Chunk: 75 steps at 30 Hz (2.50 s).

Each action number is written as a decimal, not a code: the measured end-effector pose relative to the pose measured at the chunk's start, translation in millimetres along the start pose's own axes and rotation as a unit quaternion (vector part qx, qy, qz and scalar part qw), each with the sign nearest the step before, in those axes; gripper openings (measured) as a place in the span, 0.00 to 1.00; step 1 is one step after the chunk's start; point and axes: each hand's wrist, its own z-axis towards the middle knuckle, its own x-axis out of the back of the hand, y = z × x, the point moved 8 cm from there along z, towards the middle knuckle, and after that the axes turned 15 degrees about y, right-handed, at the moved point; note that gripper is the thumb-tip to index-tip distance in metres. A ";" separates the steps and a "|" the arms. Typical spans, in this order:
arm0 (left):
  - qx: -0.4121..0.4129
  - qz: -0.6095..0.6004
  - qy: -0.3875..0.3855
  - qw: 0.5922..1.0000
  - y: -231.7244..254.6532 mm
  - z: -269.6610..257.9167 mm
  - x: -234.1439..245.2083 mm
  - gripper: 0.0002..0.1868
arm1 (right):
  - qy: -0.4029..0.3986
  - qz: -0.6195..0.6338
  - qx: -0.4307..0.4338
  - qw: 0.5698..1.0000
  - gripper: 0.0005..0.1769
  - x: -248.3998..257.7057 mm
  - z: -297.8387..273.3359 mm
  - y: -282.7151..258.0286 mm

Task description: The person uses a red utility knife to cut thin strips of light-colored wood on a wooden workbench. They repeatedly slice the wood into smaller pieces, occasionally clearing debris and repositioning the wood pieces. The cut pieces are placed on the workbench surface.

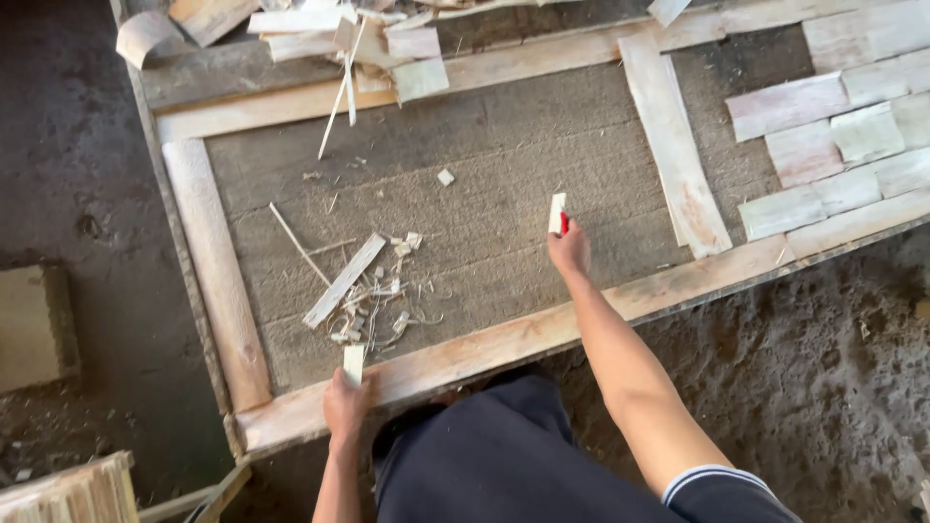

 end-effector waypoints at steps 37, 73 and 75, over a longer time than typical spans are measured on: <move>0.022 0.020 -0.004 1.000 -3.0 21.5 -10.0 0.24 | -0.144 0.265 0.114 0.947 0.15 -79.6 -121.4 -202.9; -0.036 -0.001 0.067 0.997 -11.6 13.0 -21.0 0.26 | -0.247 0.232 0.181 0.923 0.14 -119.1 -275.8 -241.6; -0.034 0.005 0.070 0.997 -15.2 13.3 -23.8 0.30 | -0.218 0.269 0.143 0.927 0.12 -103.9 -274.2 -246.7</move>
